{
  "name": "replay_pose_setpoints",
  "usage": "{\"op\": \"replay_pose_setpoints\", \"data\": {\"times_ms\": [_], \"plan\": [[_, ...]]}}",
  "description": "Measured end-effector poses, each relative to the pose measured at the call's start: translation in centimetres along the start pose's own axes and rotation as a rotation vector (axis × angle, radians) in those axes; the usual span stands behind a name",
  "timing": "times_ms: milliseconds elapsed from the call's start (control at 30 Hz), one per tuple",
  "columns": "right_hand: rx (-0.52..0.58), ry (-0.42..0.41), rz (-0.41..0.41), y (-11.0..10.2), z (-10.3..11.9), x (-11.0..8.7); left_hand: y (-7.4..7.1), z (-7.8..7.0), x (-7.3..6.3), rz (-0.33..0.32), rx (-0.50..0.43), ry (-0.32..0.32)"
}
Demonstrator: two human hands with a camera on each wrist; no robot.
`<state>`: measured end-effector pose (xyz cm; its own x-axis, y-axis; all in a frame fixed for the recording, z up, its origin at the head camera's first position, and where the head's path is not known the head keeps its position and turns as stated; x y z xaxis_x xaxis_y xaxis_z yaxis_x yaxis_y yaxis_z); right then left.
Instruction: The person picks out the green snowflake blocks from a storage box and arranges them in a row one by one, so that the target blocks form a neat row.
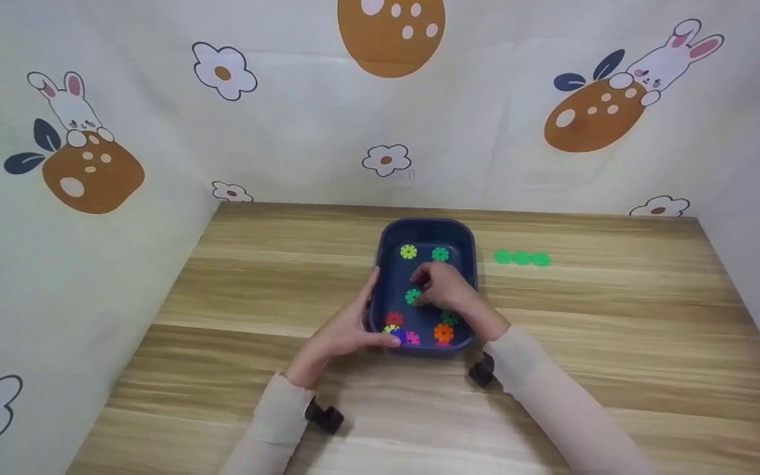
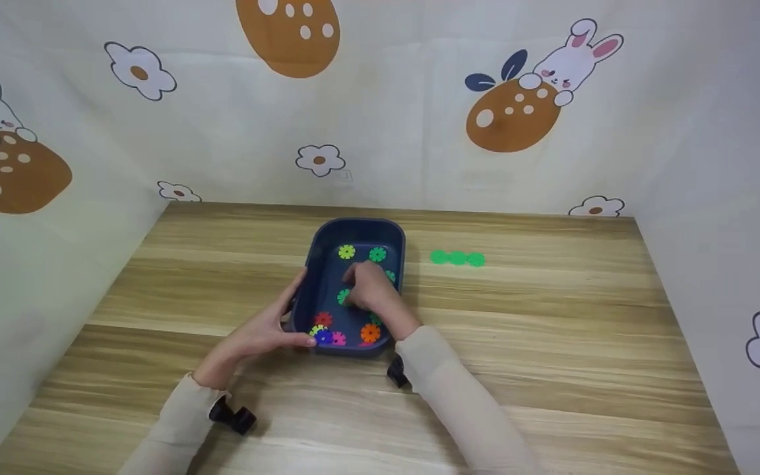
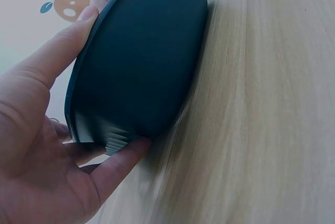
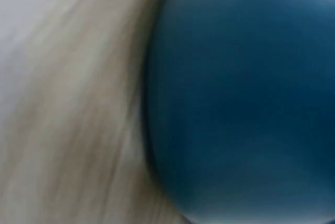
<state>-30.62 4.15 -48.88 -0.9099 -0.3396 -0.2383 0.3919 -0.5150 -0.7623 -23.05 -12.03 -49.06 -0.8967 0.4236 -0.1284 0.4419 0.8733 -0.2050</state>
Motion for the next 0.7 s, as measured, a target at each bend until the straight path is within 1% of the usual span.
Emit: {"op": "replay_pose_setpoints", "data": {"times_ms": [100, 233, 333, 400, 500, 700], "plan": [[-0.063, -0.003, 0.007, 0.11, 0.10, 0.15, -0.03, -0.09, 0.21, -0.003, 0.003, 0.001], [-0.095, -0.016, -0.012, 0.17, 0.34, 0.35, -0.15, -0.01, 0.27, -0.012, 0.006, 0.010], [-0.050, -0.046, -0.003, 0.44, 0.56, 0.37, -0.24, 0.06, 0.03, -0.013, 0.001, 0.028], [0.006, -0.072, 0.006, 0.59, 0.70, 0.32, -0.27, 0.11, -0.16, -0.012, -0.004, 0.036], [0.077, -0.086, 0.015, 0.52, 0.72, 0.25, -0.27, 0.25, -0.11, -0.003, -0.006, 0.044], [0.135, -0.102, -0.003, -0.16, 0.62, 0.27, -0.18, -0.09, 0.21, 0.006, 0.013, 0.053]]}}
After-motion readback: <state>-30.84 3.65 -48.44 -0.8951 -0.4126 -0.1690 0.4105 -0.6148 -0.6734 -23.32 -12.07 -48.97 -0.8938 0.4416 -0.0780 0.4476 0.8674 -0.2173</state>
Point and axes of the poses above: each hand's wrist, its own x-axis towards the middle knuckle, its own y-axis out of the palm, z = x × y, the point moved 7 cm from there along x, towards the middle knuckle, and after that the axes turned 10 degrees about -x, right-handed, at the moved point
